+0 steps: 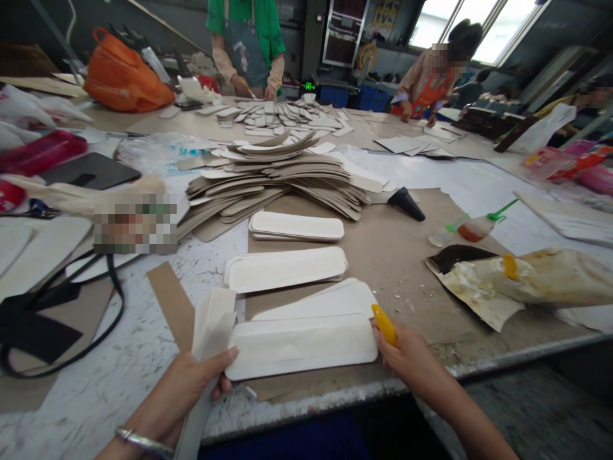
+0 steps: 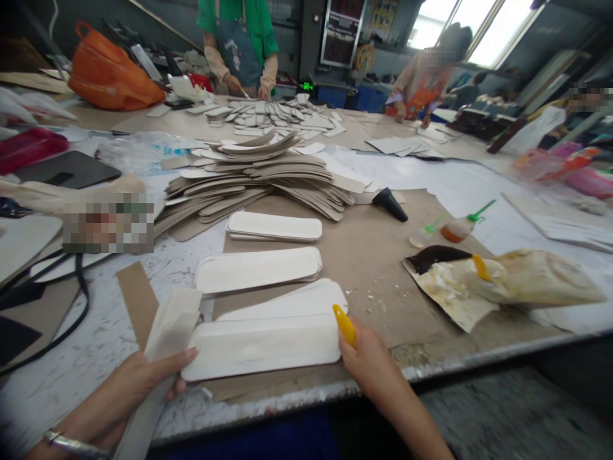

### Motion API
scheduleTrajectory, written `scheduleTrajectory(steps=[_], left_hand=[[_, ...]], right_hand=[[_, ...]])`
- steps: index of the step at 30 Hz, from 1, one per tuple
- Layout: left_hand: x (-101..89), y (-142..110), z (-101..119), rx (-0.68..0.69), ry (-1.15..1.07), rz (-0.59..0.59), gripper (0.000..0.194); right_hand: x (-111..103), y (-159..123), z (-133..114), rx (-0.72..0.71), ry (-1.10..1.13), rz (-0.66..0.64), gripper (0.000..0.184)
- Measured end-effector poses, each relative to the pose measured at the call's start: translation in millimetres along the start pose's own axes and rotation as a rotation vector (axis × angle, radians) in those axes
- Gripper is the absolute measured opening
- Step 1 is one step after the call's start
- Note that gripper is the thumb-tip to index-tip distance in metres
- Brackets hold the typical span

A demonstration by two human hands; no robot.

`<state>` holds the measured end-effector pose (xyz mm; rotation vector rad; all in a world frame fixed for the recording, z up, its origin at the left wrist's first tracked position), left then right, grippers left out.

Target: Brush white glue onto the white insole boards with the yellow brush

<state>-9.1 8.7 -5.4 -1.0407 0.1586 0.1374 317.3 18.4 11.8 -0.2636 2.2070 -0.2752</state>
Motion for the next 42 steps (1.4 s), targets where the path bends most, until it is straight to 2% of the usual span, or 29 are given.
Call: scheduleTrajectory(steps=[3,5,9,13,16,20,22,27,32,38,42], left_hand=[[-2.3,-4,0,0.021,-0.063,-0.023,0.035],[-2.8,-6,1,0.047,-0.092,-0.038,0.036],[-4.9,-7,0,0.068,-0.138,-0.041,0.032],[-7.4,-7,0,0.076,-0.19,-0.089,0.029],[-8.7,-8,1,0.075,-0.277,-0.154,0.032],[-6.4,-10,3,0.043,-0.422,-0.303,0.032],[-6.6,-8,2,0.021,-0.462,-0.34,0.033],[-12.9,-2,4,0.041,-0.478,-0.348,0.031],[-20.1,0,12,0.055,-0.402,-0.298,0.039],[-23.9,11,23,0.089,-0.309,-0.287,0.037],[-27.2,17,49,0.142,-0.301,-0.225,0.029]], right_hand=[[3,-3,-2,0.057,0.308,0.029,0.032],[3,-5,-7,0.07,0.428,0.045,0.037],[3,-8,-14,0.07,0.398,0.068,0.039],[5,-12,-12,0.093,0.358,0.156,0.038],[8,-15,-13,0.115,0.482,0.18,0.041],[11,-16,-21,0.095,0.745,0.183,0.044],[12,-13,-22,0.092,0.787,0.193,0.044],[12,1,-19,0.114,0.701,0.206,0.043],[7,13,-23,0.163,0.607,0.223,0.041],[-5,33,-37,0.074,0.505,0.154,0.041],[-21,64,-50,0.003,0.463,0.086,0.039]])
Point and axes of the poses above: each hand's wrist, its own y-axis towards the middle knuckle, its own x-axis out of the palm, z = x × y, the point moved 5 cm from there along y, towards the middle knuckle, and after that the axes turned 15 degrees about -x, right-handed, at the moved point
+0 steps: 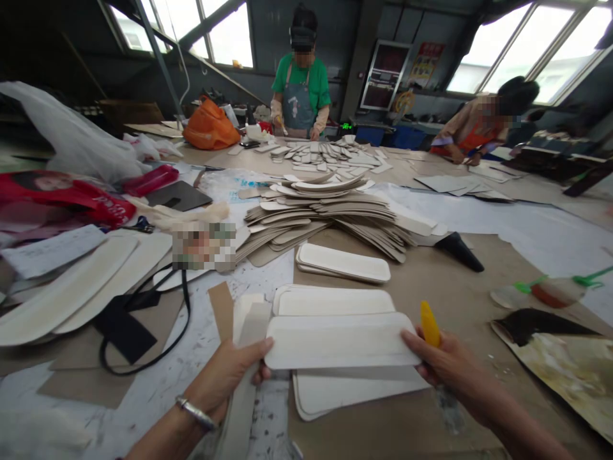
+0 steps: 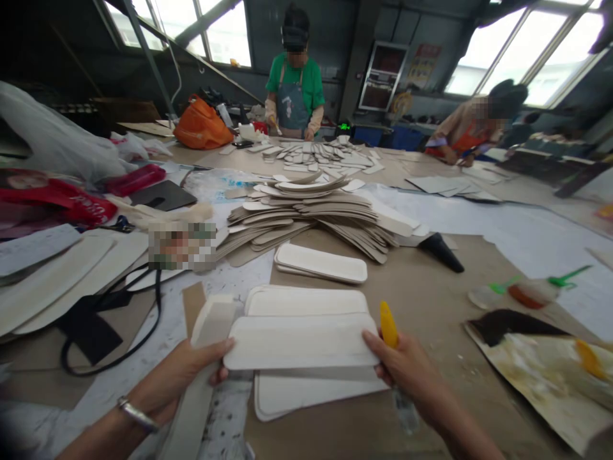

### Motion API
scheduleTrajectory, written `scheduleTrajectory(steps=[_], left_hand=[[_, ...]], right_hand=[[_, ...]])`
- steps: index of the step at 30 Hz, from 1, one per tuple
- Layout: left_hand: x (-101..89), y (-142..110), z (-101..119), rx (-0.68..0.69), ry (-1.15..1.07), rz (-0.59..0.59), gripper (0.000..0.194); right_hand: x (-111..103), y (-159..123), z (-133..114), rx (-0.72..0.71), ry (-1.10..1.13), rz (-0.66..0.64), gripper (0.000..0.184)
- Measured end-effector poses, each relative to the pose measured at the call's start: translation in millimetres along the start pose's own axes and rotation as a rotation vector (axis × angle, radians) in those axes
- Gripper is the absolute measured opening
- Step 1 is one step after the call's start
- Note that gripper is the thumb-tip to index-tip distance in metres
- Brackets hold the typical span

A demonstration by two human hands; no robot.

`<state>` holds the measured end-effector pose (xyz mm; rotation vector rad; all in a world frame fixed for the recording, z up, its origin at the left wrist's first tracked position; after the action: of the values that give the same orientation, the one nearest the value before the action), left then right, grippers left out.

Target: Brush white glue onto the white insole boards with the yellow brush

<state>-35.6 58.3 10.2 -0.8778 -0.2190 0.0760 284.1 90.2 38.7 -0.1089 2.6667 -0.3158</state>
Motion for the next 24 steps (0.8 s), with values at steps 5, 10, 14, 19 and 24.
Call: scheduleTrajectory(steps=[5,10,14,19,24], left_hand=[[9.5,19,34,0.056,0.014,0.082,0.015],[11.3,44,36,0.022,0.021,0.154,0.006],[11.9,47,33,-0.004,0.037,0.186,0.007],[17.5,39,36,0.027,0.115,0.188,0.019],[8.1,50,32,0.092,0.242,0.221,0.025]], right_hand=[[-5,44,-19,-0.065,0.031,-0.004,0.038],[-4,66,-6,-0.023,0.185,-0.031,0.032],[-4,69,-1,-0.01,0.241,-0.051,0.028],[-8,66,-9,-0.039,0.157,-0.004,0.024],[-15,66,-12,-0.089,-0.039,0.1,0.024]])
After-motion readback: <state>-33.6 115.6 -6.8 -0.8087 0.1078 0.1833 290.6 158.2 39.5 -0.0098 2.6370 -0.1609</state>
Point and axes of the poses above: each hand's wrist, its own y-axis towards the middle knuckle, its own x-axis out of the palm, z = x × y, the point moved 5 cm from there along y, towards the middle knuckle, and after that the axes turned 15 degrees about -x, right-handed, at the moved point
